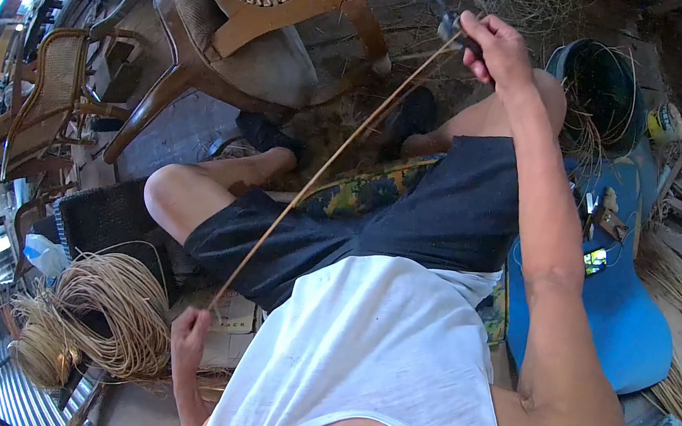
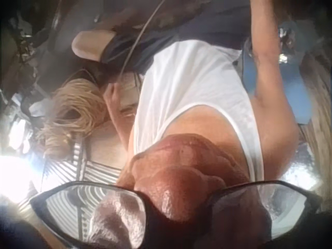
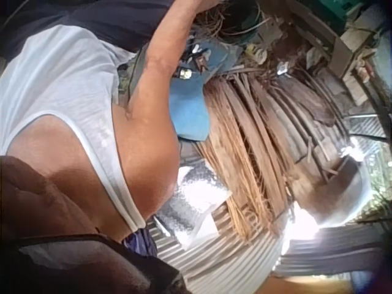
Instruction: The person threads a piece of cane through a wooden chair frame, using a small tool to guide it and a pair of pliers to trim the ends.
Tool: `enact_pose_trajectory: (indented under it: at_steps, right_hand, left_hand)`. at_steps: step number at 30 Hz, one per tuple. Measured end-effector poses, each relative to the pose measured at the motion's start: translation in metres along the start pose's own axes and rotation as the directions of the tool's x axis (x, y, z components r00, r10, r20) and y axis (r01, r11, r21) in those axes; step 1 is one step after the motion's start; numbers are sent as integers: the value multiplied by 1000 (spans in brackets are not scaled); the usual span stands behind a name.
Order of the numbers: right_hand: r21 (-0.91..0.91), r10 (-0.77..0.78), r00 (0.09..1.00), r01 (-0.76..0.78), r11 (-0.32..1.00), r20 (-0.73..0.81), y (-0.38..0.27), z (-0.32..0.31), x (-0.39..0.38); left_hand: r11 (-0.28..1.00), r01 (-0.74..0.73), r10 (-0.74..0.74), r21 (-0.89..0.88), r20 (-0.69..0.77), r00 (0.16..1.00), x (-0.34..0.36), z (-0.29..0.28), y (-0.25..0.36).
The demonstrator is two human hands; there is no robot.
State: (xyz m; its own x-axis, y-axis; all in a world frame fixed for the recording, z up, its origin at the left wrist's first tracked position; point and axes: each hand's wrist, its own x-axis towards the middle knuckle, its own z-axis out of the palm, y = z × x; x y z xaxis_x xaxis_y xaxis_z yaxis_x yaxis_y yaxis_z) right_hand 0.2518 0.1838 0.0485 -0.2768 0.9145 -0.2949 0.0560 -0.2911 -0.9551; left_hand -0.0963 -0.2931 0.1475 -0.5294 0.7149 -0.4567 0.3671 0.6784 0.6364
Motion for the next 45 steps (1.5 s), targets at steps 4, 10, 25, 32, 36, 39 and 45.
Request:
enact_pose_trajectory:
  at_steps: [4,10,25,32,36,39,45]
  right_hand:
    - [-114,-10,993,23,993,115,31,36,-22]
    - [-141,-22,961,63,988,277,53,134,-78]
    - [-27,50,974,-45,999,222,24,85,-54]
    - [-118,-50,999,49,992,-9,-6,5,11]
    - [-120,-69,984,89,989,167,22,65,-18]
    - [-122,4,965,29,992,264,41,111,-47]
    - [-197,-61,965,113,974,256,61,152,-82]
  left_hand:
    - [994,101,-103,36,70,992,-12,-14,-6]
    - [888,-265,293,-377,19,956,44,11,128]
    - [947,-291,305,-132,97,947,88,93,109]
    - [996,86,-86,-26,20,996,0,-22,-7]
    - [915,335,-375,224,167,912,-9,-48,25]
    - [973,-73,110,-218,162,981,3,-51,86]
    - [856,9,229,-517,395,890,109,87,160]
